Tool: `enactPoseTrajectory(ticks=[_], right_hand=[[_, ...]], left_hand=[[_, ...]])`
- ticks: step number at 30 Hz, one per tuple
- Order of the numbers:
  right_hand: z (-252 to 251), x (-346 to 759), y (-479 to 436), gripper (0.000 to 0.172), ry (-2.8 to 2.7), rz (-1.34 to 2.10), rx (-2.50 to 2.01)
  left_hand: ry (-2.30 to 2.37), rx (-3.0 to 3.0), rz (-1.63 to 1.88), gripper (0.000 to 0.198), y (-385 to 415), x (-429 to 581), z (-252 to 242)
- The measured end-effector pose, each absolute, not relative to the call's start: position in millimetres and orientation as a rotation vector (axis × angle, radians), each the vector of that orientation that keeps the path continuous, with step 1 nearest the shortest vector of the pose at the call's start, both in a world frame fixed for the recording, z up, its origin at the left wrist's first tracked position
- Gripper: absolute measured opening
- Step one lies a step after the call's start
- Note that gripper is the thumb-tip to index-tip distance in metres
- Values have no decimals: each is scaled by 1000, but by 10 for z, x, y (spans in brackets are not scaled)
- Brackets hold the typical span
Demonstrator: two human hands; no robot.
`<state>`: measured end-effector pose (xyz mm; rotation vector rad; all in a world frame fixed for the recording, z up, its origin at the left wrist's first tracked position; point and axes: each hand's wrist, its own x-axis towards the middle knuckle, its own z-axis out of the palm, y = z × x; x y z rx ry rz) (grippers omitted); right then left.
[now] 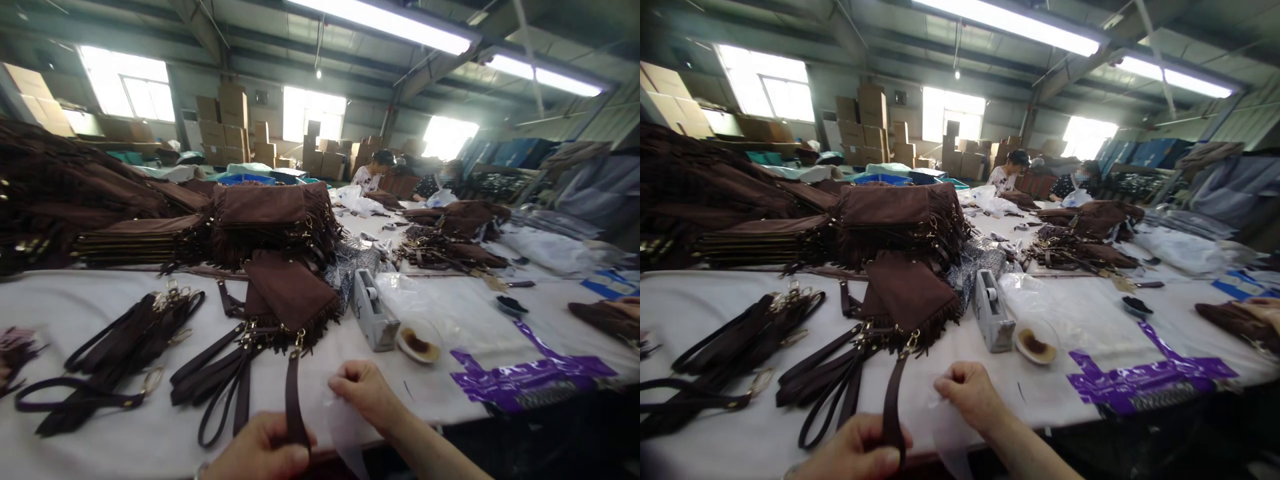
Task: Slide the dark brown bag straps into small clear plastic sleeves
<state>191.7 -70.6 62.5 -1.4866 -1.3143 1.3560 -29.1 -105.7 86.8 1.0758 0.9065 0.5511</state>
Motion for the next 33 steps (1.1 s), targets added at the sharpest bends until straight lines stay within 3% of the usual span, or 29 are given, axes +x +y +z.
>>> enactPoseTrajectory(ticks=[7,13,21,33], right_hand=[[616,1747,-872,20,-1478,1325,-1458],[601,1751,-941,20,-1557,1223,-1549],[523,1742,-990,14,-1517,1339,-1553],[580,1777,-993,15,-1431,1408,-1526]], left_hand=[[1182,1051,913,33,-699,-141,941],[1233,1125,885,30,-725,-36,858],[1116,1157,853,19,-703,29,850],[1203,1225,807,23,-735,9,643]])
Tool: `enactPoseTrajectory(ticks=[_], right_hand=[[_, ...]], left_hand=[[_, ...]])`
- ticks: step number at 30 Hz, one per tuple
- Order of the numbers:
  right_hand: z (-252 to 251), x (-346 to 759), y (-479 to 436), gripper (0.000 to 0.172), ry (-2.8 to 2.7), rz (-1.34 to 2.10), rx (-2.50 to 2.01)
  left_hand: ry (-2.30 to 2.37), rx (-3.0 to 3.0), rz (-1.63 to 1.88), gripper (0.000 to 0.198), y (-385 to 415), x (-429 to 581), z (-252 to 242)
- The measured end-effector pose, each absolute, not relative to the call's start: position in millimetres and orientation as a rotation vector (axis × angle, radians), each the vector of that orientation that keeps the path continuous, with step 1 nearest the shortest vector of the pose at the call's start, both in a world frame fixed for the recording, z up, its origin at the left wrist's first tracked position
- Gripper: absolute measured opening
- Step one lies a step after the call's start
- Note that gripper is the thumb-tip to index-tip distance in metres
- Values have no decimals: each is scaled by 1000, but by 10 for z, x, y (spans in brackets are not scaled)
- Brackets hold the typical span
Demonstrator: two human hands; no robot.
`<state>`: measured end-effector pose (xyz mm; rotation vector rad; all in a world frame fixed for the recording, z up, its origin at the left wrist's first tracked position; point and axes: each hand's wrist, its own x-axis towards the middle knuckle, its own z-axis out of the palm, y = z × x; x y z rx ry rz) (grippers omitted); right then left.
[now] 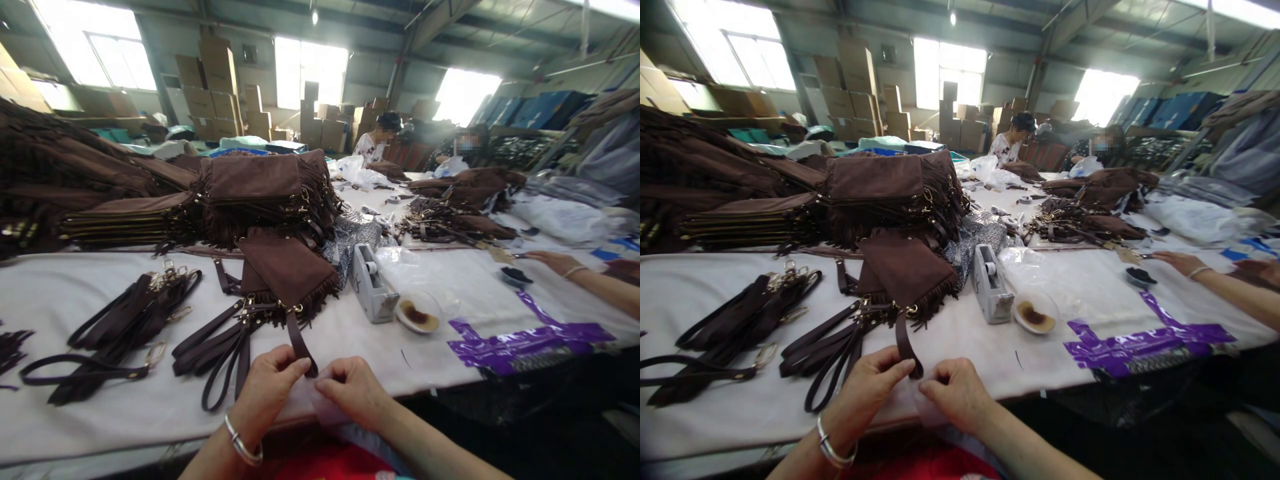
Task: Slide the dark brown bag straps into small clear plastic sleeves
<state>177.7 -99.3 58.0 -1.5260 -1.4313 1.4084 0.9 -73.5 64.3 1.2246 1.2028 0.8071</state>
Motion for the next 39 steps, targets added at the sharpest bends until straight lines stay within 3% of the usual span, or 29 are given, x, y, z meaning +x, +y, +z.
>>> enactPoseTrajectory(ticks=[14,39], right_hand=[[549,1807,-1032,17,-1451,1381,-1474],[641,1780,-1065,27,-1427,1455,-1409]], left_hand=[[1272,1090,863,23,-792,-71,844],[1294,1120,838,24,-851,67,654]])
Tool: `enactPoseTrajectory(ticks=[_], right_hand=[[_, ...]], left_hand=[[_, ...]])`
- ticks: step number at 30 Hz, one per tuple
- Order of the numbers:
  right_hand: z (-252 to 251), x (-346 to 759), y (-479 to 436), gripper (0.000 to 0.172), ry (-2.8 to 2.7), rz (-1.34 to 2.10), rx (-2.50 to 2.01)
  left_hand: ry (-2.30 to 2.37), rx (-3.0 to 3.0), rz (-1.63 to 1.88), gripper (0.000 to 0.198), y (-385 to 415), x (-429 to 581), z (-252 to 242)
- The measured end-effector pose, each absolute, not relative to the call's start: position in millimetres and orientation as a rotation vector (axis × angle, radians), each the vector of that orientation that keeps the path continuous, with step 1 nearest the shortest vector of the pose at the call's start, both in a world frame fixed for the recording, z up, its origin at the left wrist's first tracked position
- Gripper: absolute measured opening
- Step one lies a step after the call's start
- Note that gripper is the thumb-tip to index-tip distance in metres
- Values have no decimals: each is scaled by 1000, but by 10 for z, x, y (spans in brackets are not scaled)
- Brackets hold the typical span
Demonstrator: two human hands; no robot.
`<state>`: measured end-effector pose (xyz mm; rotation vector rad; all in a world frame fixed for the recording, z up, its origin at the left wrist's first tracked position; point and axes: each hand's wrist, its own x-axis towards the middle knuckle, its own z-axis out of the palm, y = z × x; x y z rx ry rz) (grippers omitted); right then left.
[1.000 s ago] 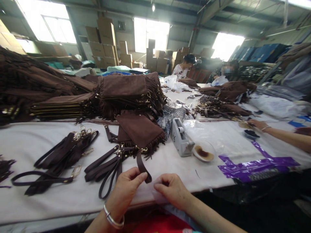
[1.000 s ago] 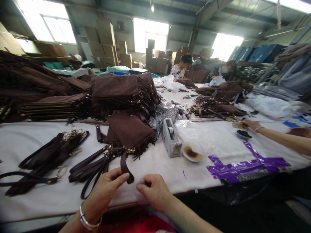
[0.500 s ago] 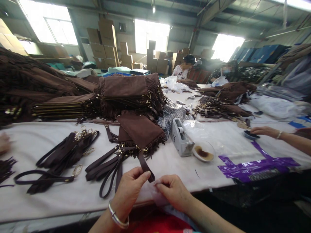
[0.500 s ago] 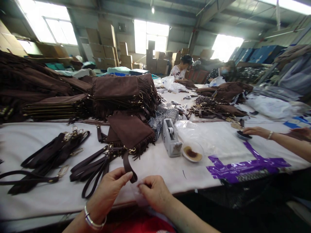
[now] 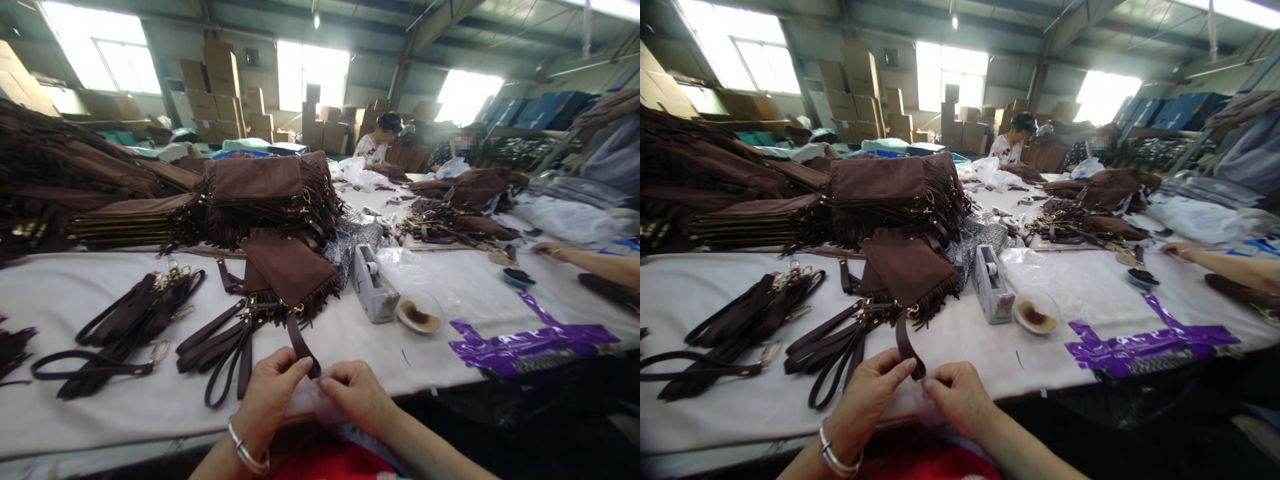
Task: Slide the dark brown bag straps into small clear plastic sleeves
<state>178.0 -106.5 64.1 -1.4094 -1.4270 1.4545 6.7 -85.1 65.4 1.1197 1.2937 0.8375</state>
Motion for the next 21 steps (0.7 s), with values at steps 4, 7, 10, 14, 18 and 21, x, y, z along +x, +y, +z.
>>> enactPoseTrajectory(ticks=[4,7,10,14,18,21], right_hand=[[662,1778,-1065,24,-1402,1482,-1394],[632,1783,-1069,19,-1337,1519,-1367],[589,1783,-1076,19,-1279,1536,-1365],[582,1781,-1079,17,-1287,1518,-1360],[614,1781,-1077,20,-1316,1520,-1332],[625,1781,-1079,22,-1311,1508,-1323]], left_hand=[[1262,1118,837,26,-853,64,632],[1263,1142,813,28,-837,51,616],[1313,1178,792,29,-825,26,598],[1351,1243,774,29,-833,-4,560],[1341,1269,787,27,-845,3,535],[1316,1225,802,24,-859,38,570]])
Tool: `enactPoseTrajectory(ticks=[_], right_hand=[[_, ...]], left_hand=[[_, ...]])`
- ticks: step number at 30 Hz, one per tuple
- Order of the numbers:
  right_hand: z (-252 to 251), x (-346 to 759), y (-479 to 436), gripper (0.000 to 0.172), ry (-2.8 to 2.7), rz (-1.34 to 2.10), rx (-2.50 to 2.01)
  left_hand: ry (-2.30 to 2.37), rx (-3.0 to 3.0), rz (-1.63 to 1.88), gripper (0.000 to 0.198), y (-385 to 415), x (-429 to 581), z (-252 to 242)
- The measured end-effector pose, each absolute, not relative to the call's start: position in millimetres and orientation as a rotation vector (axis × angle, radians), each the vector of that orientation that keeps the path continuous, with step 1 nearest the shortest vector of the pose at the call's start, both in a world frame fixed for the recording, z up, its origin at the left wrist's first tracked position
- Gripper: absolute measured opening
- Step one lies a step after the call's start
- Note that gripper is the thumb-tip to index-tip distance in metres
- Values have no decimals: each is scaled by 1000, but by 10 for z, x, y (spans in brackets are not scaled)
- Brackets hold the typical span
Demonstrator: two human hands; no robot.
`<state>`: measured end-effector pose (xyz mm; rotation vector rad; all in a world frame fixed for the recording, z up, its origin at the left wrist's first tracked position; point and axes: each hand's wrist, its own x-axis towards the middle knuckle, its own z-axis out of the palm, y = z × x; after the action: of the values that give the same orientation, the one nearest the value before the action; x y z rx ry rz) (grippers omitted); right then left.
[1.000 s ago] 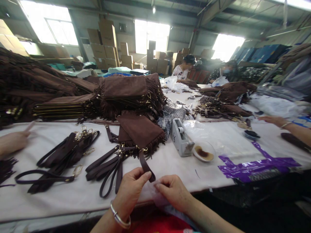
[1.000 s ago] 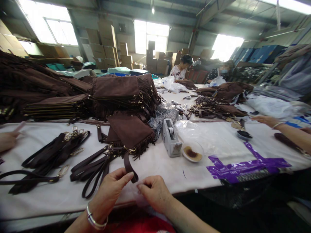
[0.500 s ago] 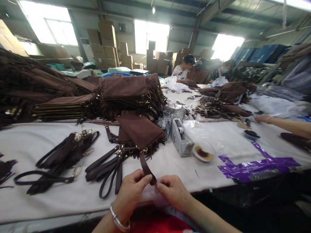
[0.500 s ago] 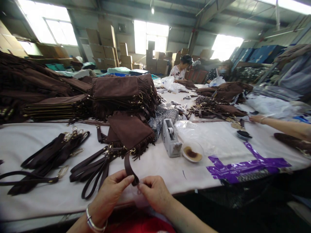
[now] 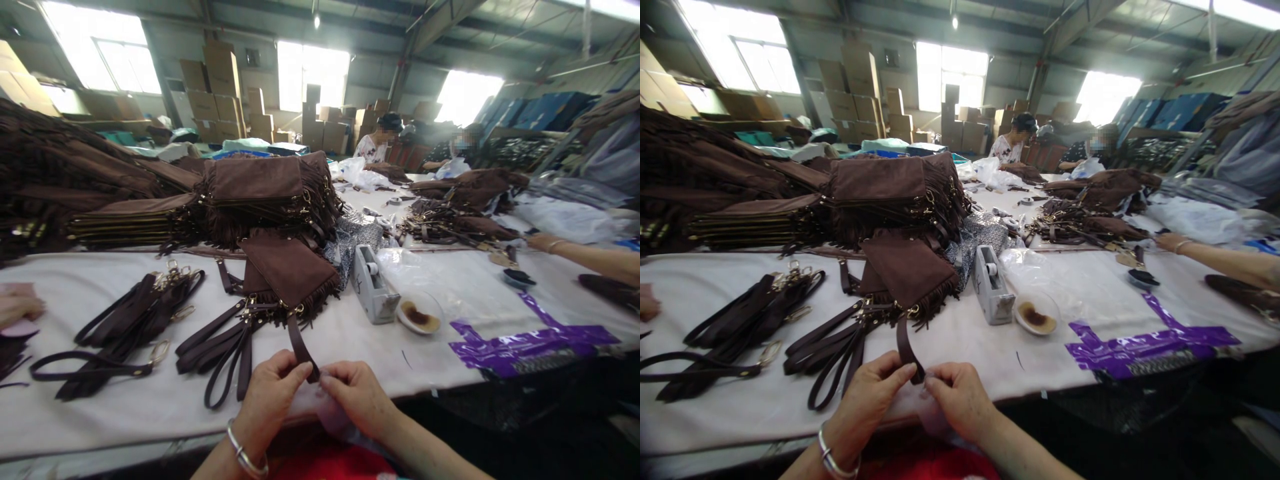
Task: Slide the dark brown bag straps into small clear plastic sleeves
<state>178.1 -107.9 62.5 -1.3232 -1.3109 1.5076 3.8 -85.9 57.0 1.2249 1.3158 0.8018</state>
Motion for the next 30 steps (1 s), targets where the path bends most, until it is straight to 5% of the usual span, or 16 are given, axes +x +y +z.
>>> enactPoseTrajectory(ticks=[18,30], right_hand=[[572,1743,-1070,21,-1188,1502,-1300],[549,1729,-1036,40,-1152,1512,-1337]], left_hand=[[1332,965,912,27,-956,246,610],[1273,932,901,29,-940,285,501]])
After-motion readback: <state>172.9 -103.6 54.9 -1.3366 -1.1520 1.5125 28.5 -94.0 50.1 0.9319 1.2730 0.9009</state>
